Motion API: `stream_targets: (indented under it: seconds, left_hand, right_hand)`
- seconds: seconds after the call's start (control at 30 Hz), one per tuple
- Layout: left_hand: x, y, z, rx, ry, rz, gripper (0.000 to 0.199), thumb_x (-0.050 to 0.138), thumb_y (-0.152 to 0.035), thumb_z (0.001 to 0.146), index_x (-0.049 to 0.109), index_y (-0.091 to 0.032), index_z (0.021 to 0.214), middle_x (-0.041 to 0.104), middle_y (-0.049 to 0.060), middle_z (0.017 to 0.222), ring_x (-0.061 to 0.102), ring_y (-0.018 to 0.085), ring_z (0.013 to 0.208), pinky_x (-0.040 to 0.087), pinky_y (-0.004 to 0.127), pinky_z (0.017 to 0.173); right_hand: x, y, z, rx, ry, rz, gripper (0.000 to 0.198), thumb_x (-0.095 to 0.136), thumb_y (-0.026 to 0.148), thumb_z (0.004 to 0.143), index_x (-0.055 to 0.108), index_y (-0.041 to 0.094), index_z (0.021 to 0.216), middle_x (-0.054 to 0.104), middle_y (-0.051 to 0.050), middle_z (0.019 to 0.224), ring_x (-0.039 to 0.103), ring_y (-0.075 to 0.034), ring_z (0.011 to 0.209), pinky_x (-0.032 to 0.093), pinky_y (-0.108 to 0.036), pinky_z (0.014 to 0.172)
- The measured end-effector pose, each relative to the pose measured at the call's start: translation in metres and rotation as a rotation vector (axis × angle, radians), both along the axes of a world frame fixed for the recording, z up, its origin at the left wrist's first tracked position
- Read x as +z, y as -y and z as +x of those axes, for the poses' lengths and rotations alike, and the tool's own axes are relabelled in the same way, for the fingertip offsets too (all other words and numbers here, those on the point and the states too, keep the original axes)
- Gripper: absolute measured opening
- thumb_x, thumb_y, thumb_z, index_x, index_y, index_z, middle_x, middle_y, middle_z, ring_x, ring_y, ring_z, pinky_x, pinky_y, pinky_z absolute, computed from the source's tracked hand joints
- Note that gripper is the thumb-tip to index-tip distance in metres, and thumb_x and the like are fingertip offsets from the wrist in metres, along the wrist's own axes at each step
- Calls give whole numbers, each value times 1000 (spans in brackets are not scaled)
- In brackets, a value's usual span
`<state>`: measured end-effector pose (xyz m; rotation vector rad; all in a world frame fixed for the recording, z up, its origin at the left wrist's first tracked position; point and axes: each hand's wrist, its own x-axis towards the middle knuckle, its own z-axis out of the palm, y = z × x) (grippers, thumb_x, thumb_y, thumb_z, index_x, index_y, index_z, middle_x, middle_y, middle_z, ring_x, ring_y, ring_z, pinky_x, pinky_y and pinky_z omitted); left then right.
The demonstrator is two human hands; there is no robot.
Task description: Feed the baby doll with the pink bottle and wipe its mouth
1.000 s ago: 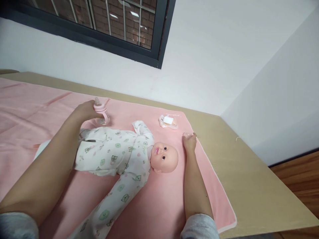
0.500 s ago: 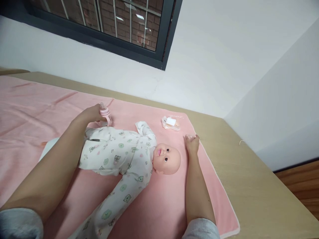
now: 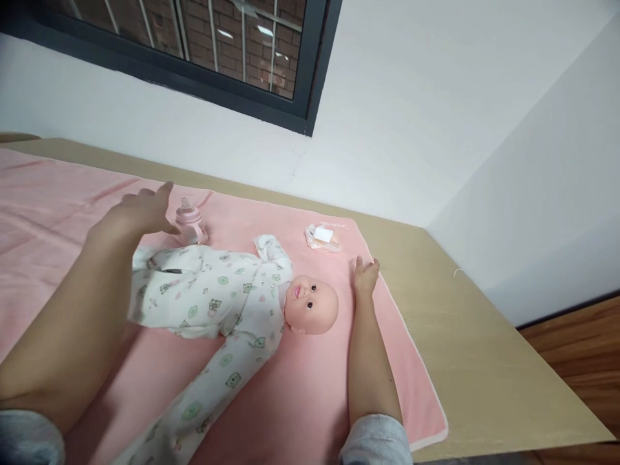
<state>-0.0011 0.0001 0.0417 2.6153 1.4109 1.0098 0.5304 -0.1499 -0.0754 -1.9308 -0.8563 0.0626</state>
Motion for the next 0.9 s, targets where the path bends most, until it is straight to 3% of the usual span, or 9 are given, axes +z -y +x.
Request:
stream_targets:
  seconds: [0.03, 0.1, 0.2, 0.27, 0.37, 0.43, 0.63, 0.77, 0.9]
  left_hand:
    - [13, 16, 11, 202, 21, 46, 138, 39, -98, 35, 47, 4, 129, 62, 23, 102, 29, 55, 125, 23, 49, 68]
    - [39, 55, 40, 333, 2, 97, 131, 36, -94, 50, 33, -3, 145, 49, 27, 131, 32, 52, 127, 29, 53, 76]
    - [65, 111, 95, 208, -152, 185, 88, 25, -70, 86, 31, -7, 148, 46, 19, 138, 38, 38, 129, 33, 48, 99]
    - [70, 133, 132, 128, -236, 241, 64, 31, -51, 95, 41, -10, 142, 49, 17, 135, 41, 33, 127, 32, 44, 105]
    - [66, 140, 183, 48, -356, 250, 43, 46, -35, 94, 54, -14, 131, 53, 13, 132, 46, 31, 123, 35, 42, 103]
    - [63, 138, 212, -49, -433, 171, 38, 50, -31, 93, 56, -16, 128, 57, 11, 127, 53, 29, 116, 39, 39, 99]
    - [58, 133, 278, -336, -699, -296, 37, 57, -29, 88, 60, -20, 123, 62, 11, 119, 58, 28, 105, 42, 35, 90]
    - [40, 118, 305, -446, -732, -520, 23, 55, -30, 86, 71, -18, 98, 69, 10, 95, 62, 26, 87, 45, 34, 84]
    - [21, 102, 318, -500, -703, -825, 28, 54, -39, 84, 71, -16, 86, 68, 8, 77, 61, 24, 72, 49, 33, 75]
  right_hand:
    - [1, 0, -1, -18, 36, 33, 75, 40, 57, 85, 35, 3, 136, 49, -26, 134, 50, -30, 123, 36, -42, 106]
    - [3, 0, -2, -67, 143, 135, 67, 39, 53, 87, 41, 3, 131, 50, -26, 132, 46, -31, 125, 32, -46, 108]
    - [10, 2, -6, -103, 304, 312, 54, 36, 47, 90, 48, 7, 123, 54, -22, 126, 45, -29, 123, 30, -48, 108]
    - [15, 4, -11, -50, 362, 364, 45, 32, 42, 92, 54, 11, 115, 59, -18, 117, 49, -26, 114, 35, -44, 103]
    - [20, 4, -25, 127, 409, 317, 39, 27, 35, 94, 61, 17, 97, 63, -11, 100, 52, -22, 97, 41, -36, 90]
    - [22, 2, -36, 242, 438, 244, 38, 27, 34, 95, 61, 18, 89, 63, -9, 91, 52, -20, 89, 41, -33, 83]
    - [24, -5, -67, 510, 546, 62, 39, 28, 37, 98, 60, 19, 84, 65, -7, 87, 52, -18, 86, 37, -29, 75]
    - [25, -6, -75, 577, 584, -23, 36, 31, 35, 98, 59, 19, 81, 64, -6, 87, 51, -18, 86, 34, -28, 73]
    - [24, -5, -78, 585, 544, -37, 38, 30, 38, 98, 56, 20, 77, 62, -4, 83, 49, -16, 82, 32, -27, 69]
